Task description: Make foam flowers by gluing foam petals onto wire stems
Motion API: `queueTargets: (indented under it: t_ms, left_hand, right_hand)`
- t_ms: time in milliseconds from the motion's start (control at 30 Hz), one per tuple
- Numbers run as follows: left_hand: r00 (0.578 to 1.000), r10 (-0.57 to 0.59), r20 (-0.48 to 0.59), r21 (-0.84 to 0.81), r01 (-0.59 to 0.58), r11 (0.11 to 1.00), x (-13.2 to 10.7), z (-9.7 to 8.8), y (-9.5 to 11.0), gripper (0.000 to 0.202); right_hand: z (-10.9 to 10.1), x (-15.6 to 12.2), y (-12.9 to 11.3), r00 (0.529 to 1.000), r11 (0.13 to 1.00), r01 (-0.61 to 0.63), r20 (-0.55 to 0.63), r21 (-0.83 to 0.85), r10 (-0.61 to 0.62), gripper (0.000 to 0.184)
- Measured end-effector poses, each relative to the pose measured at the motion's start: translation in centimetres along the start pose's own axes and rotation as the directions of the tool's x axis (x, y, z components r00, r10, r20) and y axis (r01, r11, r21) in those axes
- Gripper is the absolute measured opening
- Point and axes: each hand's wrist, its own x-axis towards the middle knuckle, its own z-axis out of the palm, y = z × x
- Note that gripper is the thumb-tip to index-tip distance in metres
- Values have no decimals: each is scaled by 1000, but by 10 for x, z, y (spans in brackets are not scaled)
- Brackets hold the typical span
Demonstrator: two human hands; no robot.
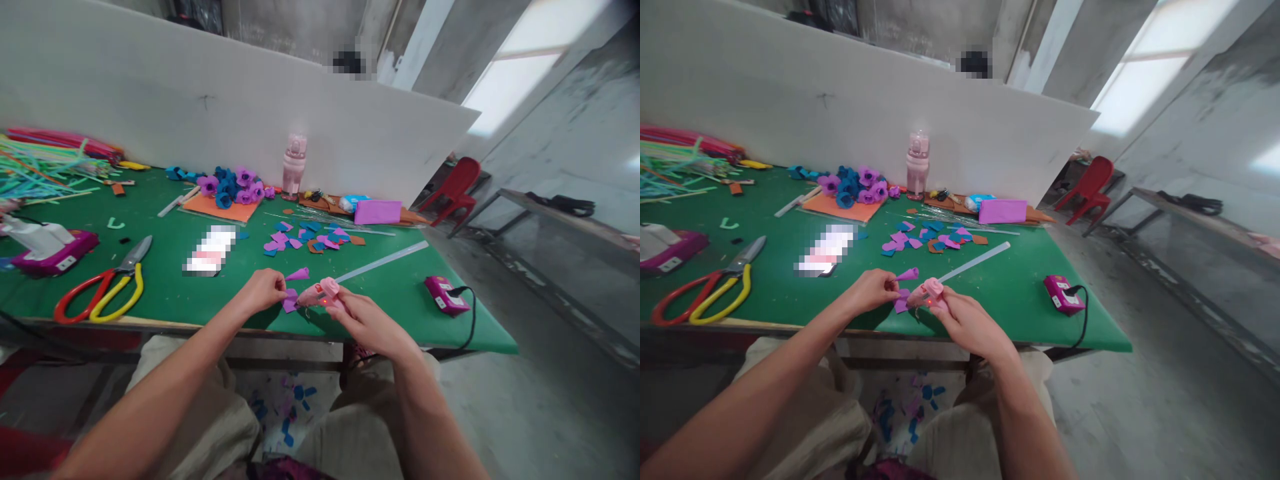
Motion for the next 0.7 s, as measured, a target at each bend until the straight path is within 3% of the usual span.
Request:
queueTargets:
  t_ms: [700]
  left_hand:
    - [1000,0,4,-9,0,1000,-1,-1,1,9]
  right_hand:
    - [-2,-2,1,997,997,-71,-23,-34,70,33]
